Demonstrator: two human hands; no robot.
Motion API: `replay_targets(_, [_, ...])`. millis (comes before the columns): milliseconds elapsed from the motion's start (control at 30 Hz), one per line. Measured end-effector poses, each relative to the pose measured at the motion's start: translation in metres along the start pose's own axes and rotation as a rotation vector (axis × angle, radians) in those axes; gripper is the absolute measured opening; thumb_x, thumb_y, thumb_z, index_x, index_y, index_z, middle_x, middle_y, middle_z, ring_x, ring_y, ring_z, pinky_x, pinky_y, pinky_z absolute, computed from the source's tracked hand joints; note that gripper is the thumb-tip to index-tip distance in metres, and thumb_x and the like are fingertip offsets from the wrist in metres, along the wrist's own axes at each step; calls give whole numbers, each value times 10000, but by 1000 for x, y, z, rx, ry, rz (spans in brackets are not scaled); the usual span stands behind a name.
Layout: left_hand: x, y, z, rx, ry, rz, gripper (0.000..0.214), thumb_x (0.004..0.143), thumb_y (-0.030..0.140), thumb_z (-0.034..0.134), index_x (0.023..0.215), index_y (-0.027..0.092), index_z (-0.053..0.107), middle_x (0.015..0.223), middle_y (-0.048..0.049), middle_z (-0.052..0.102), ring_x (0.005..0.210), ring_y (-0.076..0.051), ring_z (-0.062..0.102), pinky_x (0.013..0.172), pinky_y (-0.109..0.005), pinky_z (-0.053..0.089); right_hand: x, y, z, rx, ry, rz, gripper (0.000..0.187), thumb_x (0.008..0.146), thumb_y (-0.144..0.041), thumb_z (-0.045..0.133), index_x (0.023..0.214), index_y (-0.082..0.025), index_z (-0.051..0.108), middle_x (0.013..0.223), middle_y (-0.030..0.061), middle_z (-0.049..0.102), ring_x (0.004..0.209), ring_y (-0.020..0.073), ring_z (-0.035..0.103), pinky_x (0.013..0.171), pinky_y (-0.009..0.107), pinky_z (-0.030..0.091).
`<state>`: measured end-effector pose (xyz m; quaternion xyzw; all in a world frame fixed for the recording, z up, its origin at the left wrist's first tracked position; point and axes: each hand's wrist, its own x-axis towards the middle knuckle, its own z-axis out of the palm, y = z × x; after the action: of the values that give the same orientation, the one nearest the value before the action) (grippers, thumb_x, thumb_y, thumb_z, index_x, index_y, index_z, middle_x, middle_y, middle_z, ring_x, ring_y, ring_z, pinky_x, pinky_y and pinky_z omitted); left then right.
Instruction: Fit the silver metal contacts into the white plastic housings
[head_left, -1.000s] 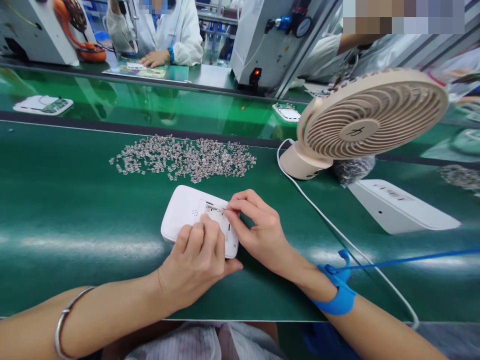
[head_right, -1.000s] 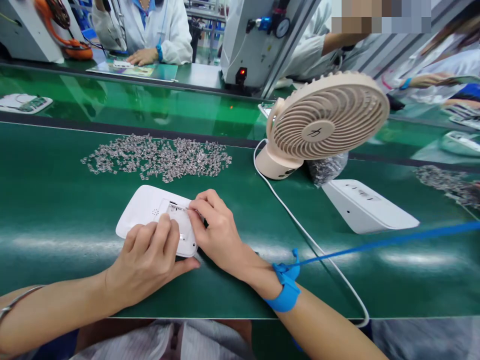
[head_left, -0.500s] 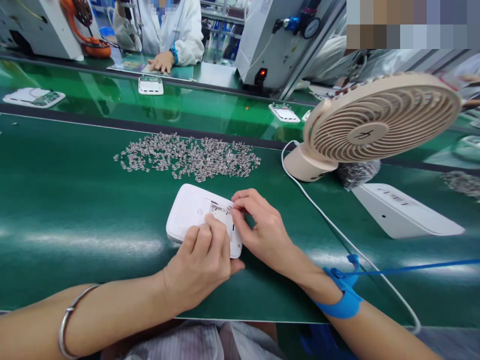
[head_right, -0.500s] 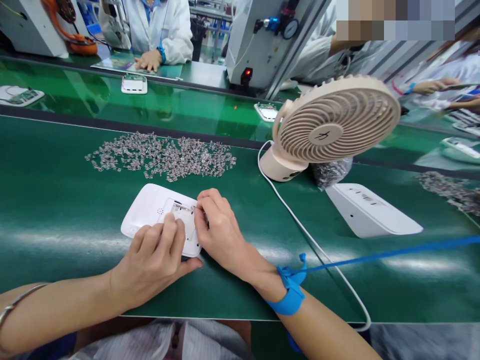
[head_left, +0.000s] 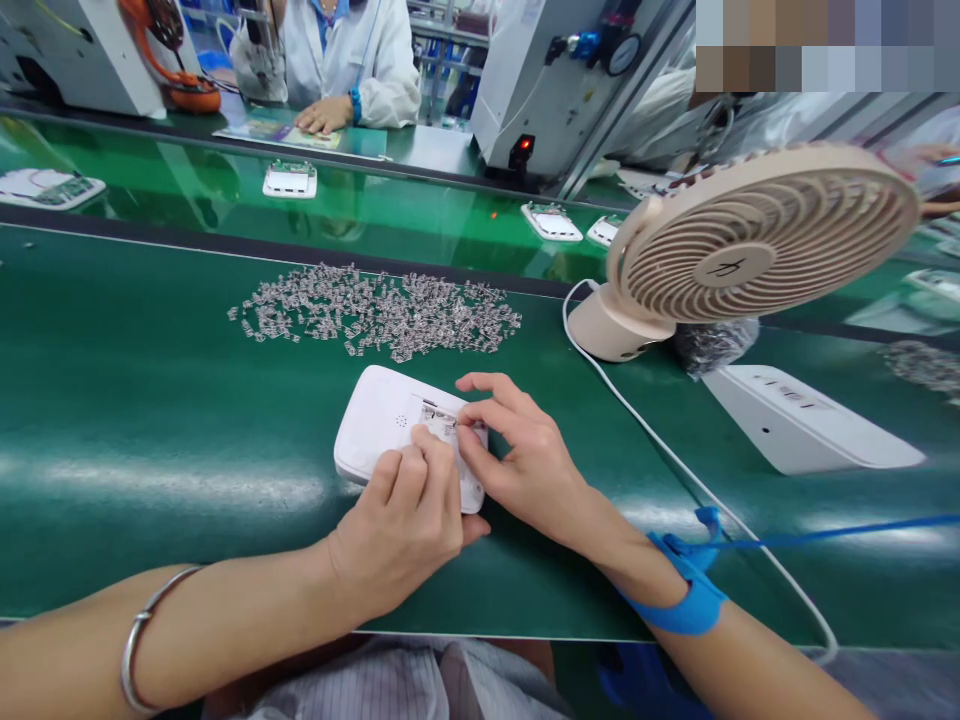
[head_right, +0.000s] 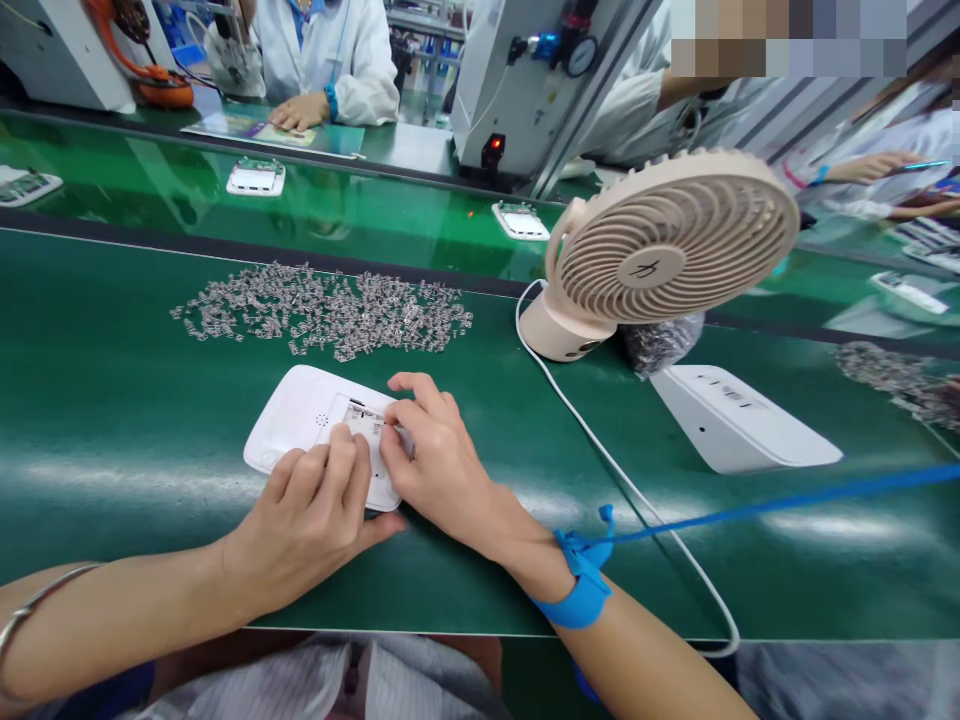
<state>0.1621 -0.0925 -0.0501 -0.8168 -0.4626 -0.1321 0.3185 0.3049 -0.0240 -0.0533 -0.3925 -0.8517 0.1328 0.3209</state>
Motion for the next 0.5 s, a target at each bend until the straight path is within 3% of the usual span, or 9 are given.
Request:
replay_targets(133, [0, 0, -1, -10, 20, -13, 476, 885, 444, 435, 1017, 42, 654, 954, -174, 676, 755, -208, 571, 705, -331, 402, -3, -4, 2, -88, 31, -21, 127, 775, -105, 481, 741, -162, 589, 1120, 141, 576, 771, 198, 587, 715, 388, 476])
replay_targets(333, [-1, 2, 0, 7, 9, -13, 485, 882, 438, 446, 1040, 23, 642, 966, -170, 679, 776, -211, 582, 707, -325, 409, -4, -9, 10, -235, 36, -65, 184, 793, -90, 448, 700, -146, 597, 1111, 171, 586, 897, 256, 574, 701, 400, 463])
replay_targets(500, [-2, 2, -1, 27, 1, -21, 477, 891, 428, 427, 1031, 30, 649, 961, -153, 686, 774, -204, 579, 706, -320, 414, -2, -9, 8, -202, 55, -64, 184, 814, -90, 436, 720, -139, 587, 1066, 177, 590, 898, 249, 581, 689, 382, 484])
